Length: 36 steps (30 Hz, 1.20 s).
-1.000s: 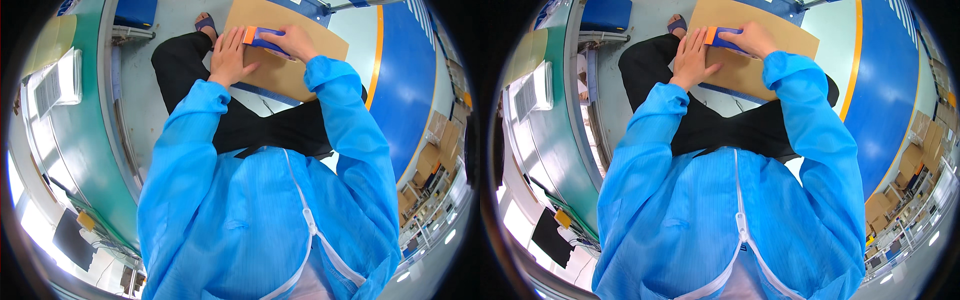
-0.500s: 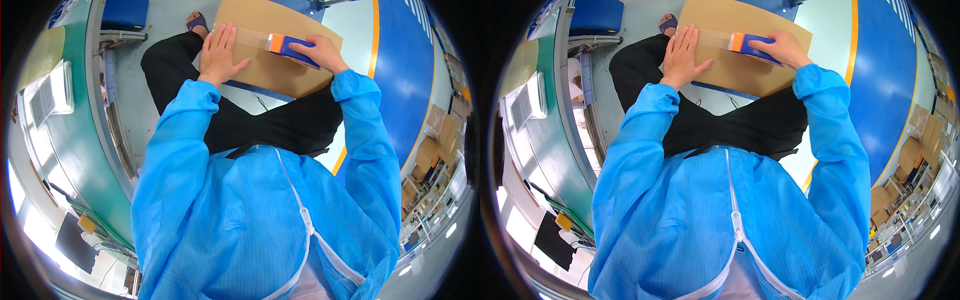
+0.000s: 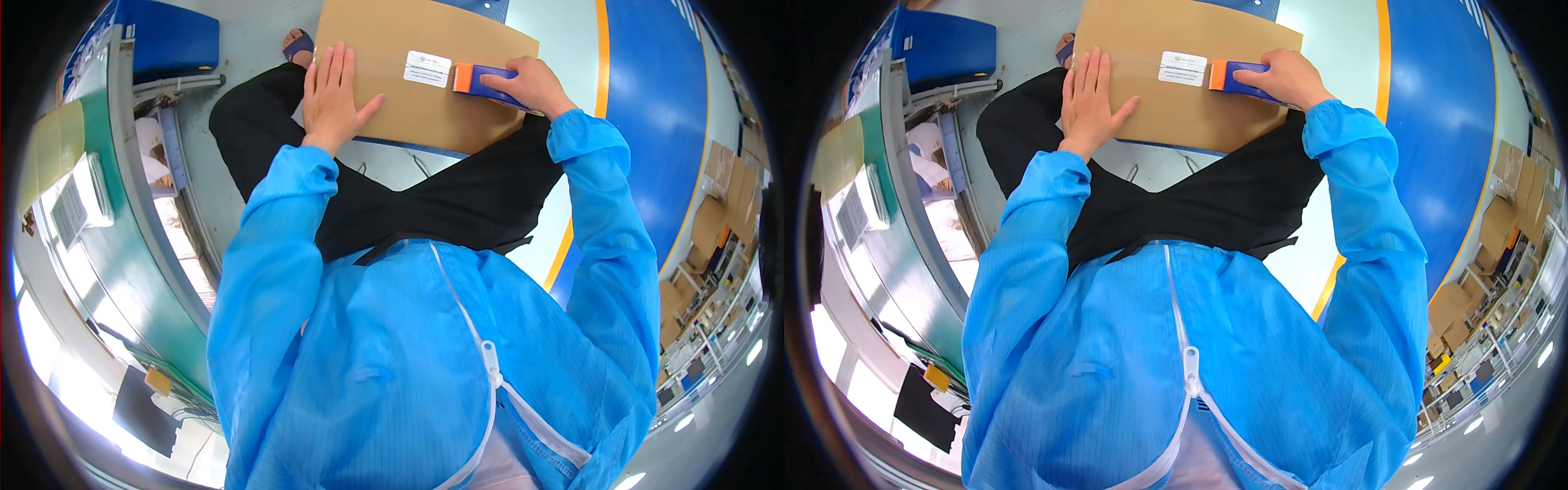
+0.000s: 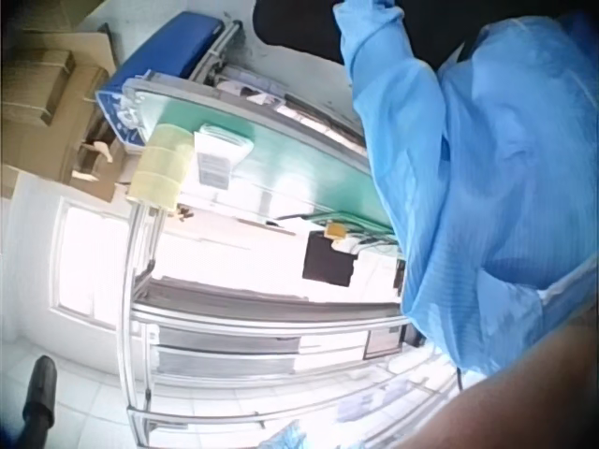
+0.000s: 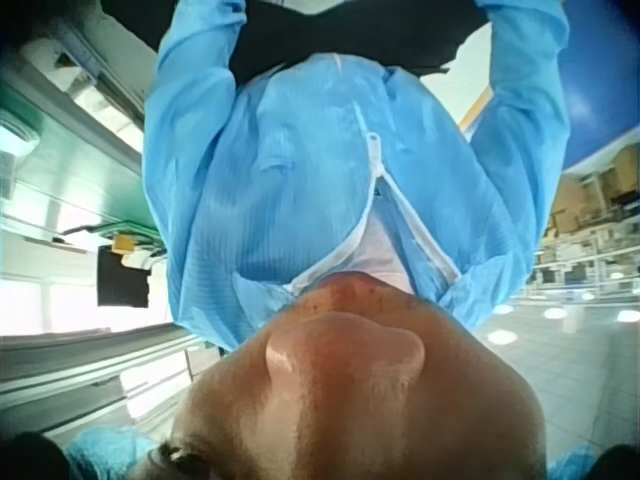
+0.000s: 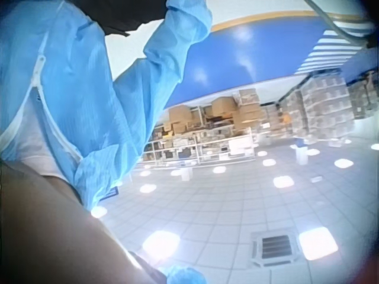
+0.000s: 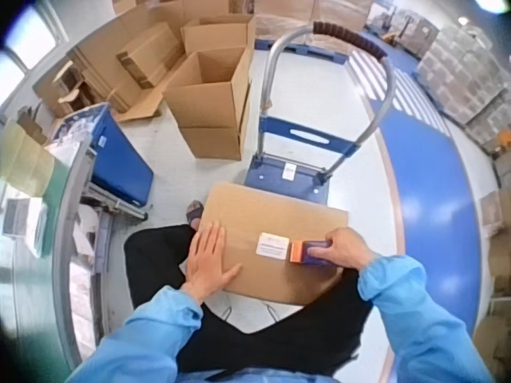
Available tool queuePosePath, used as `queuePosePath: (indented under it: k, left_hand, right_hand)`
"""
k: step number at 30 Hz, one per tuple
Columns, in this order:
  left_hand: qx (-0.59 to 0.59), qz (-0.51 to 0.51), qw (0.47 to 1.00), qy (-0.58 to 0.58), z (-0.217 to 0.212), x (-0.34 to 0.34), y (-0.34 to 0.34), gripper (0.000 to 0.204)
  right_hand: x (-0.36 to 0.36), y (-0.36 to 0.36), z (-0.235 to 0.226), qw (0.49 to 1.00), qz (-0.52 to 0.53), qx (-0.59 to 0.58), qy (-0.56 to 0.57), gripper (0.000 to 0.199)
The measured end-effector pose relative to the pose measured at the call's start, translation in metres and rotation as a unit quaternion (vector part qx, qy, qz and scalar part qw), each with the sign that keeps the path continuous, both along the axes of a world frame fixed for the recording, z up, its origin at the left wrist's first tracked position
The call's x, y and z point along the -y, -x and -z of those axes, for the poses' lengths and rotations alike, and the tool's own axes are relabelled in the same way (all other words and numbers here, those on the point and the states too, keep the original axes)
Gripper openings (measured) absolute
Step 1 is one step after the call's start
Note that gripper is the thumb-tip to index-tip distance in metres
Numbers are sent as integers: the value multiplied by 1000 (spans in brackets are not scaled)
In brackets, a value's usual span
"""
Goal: The person assembles a flat cardboard box into a rigid container, then seals it with adhesive tape using a tape dispenser.
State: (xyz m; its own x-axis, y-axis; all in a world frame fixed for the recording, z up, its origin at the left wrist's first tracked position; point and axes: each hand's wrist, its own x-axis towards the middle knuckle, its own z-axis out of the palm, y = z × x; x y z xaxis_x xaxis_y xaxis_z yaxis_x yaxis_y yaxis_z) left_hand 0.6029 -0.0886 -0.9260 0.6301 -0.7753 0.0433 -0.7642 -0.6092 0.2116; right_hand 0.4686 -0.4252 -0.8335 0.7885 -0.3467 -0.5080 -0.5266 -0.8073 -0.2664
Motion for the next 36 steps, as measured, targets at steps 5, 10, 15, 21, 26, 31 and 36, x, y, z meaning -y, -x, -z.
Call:
queuePosePath:
  k: [5,10,15,21,26,31,36]
  left_hand:
    - [-14,19,1000,9,6,54,50,93]
    - [-37,35,998,44,3,106,91,91]
    - [-39,46,997,49,4,110,93,88]
    - [-46,61,997,29,5,106,93,89]
    - [-46,65,997,8,4,111,94,89]
    - [-48,71,996,7,5,110,95,89]
    - [-50,87,995,12,0,111,93,90]
  right_hand:
    - [-2,0,0,1000,-8,-2,-2,58]
    - [-1,1,4,1000,-20,15,6,58]
    - [5,5,3,999,-24,-12,19,59]
    - [37,49,4,998,-4,57,-7,63]
    - [92,106,-7,999,23,-36,31,66]
    - [104,136,1,993,75,-62,64,71]
    - [106,137,18,994,41,-79,66,71]
